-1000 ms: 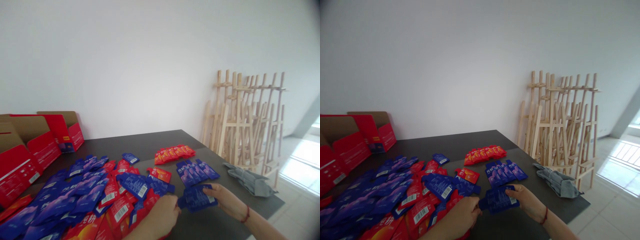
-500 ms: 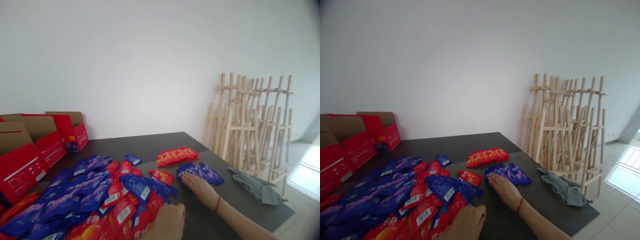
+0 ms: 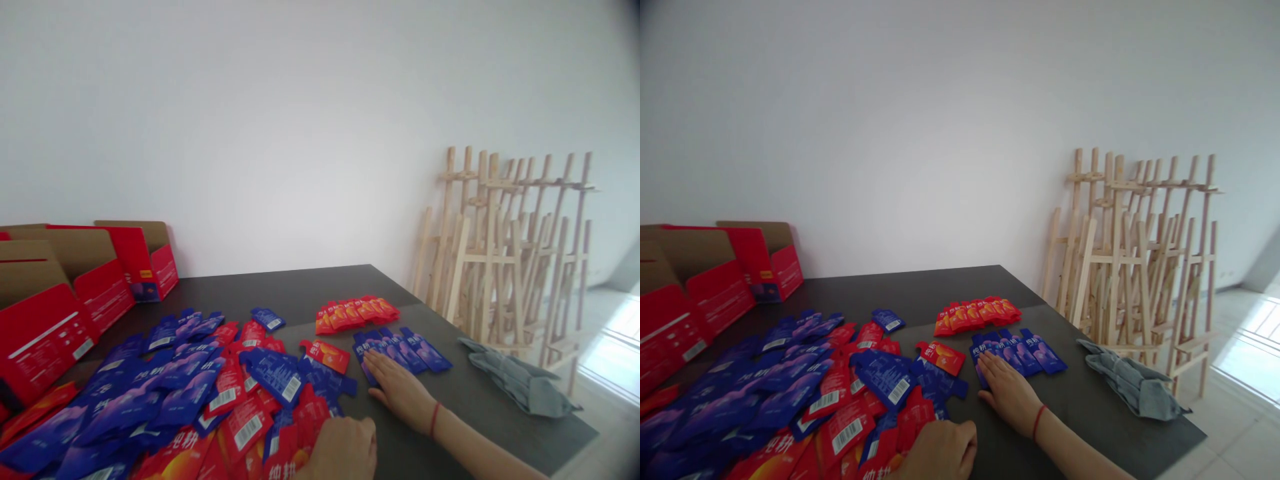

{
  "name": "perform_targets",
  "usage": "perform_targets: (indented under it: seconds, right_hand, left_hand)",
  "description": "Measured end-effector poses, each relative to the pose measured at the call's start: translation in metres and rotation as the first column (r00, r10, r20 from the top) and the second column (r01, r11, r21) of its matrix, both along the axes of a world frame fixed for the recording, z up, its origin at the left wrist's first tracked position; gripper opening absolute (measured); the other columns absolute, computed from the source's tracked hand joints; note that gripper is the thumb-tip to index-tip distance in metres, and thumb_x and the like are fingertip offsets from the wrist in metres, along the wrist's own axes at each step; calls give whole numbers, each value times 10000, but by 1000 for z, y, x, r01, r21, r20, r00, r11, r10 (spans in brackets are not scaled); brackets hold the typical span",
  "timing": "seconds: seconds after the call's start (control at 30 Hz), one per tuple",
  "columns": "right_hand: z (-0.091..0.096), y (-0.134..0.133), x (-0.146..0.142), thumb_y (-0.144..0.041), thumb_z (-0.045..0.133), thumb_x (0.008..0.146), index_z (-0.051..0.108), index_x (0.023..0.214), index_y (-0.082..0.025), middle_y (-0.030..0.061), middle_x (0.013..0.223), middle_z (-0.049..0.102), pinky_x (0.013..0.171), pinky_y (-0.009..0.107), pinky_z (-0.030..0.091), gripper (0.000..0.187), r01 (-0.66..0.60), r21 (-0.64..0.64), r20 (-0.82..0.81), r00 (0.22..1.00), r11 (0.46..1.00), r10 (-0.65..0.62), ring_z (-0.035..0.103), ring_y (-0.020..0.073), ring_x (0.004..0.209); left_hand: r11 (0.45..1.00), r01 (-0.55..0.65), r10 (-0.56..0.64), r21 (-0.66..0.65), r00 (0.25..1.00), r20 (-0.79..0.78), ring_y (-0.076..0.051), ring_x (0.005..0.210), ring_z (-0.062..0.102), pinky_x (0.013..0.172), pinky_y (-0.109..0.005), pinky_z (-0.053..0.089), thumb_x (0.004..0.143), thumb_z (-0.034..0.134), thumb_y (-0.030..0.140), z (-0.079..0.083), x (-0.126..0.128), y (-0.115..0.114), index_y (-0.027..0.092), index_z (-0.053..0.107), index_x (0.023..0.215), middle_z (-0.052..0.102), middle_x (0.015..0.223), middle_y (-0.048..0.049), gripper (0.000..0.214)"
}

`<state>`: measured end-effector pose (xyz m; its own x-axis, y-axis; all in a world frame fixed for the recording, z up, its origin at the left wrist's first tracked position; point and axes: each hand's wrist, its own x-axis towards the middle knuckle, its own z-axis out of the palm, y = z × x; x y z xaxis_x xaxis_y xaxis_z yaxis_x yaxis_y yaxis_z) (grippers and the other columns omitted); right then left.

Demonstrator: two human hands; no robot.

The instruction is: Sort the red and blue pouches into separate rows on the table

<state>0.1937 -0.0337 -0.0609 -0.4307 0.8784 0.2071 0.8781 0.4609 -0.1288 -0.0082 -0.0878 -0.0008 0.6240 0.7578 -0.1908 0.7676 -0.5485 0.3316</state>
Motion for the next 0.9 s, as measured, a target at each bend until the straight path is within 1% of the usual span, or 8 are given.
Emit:
perform_targets:
  seconds: [0.1,0.27,0.4,0.53,0.6,0.7,0.77,0.9]
  right_hand:
    - [1,-1,-4,-267,593,848,428,1396,-122,165,1470,387,1131,497,273,591,9,-20,20,1000,1000,-9,306,293,1377]
    - [11,-4,-6,-295,581,855,422,1402,-124,156,1478,374,1135,488,262,595,1,-53,42,999,999,2,292,282,1385]
    - [16,-10,0,-331,557,878,409,1414,-127,137,1491,356,1146,465,247,592,-13,-98,30,999,995,16,283,267,1390]
    - [16,-18,5,-362,510,910,383,1432,-158,118,1509,326,1150,466,238,575,-38,-142,-22,999,989,35,265,258,1398]
    - [16,-20,7,-376,503,913,381,1433,-152,123,1511,318,1149,470,237,579,-35,-150,-25,999,988,31,261,264,1399]
    - [17,-19,6,-382,513,906,403,1420,-139,134,1501,337,1144,469,248,579,-33,-129,-7,999,991,32,281,273,1391]
    - [20,-16,2,-374,548,887,434,1402,-145,142,1474,388,1133,486,263,575,-28,-100,6,1000,995,29,331,287,1366]
    - [33,0,-20,-284,569,868,482,1363,-141,160,1411,476,1111,525,267,523,5,-31,45,999,1000,-4,414,311,1310]
  left_hand:
    - [1000,0,0,11,1000,5,-334,891,681,739,-447,531,871,369,207,-4,-1,0,138,659,1011,711,953,-175,329]
    - [1000,5,-5,31,1000,7,-315,876,684,733,-423,530,865,380,222,-10,-1,2,147,648,1002,713,932,-160,310]
    - [999,3,-4,53,1000,3,-309,876,681,733,-421,529,865,386,228,-9,0,2,146,628,1025,708,941,-151,302]
    - [998,8,-5,61,999,-40,-312,878,681,729,-418,531,860,398,216,-8,0,1,129,620,1039,703,954,-161,298]
    - [997,12,-8,73,999,-54,-313,883,681,730,-415,535,854,414,206,-8,0,1,121,622,1040,702,955,-167,292]
    - [996,21,-15,91,998,-68,-319,894,680,739,-421,539,847,437,195,-8,1,1,112,626,1048,703,948,-174,289]
    - [994,30,-23,101,997,-70,-326,893,681,739,-432,540,846,442,187,-8,1,0,106,632,1050,705,939,-179,290]
    - [993,25,-18,111,998,-60,-336,869,685,727,-445,543,844,455,200,-9,3,-1,93,638,1054,707,918,-188,298]
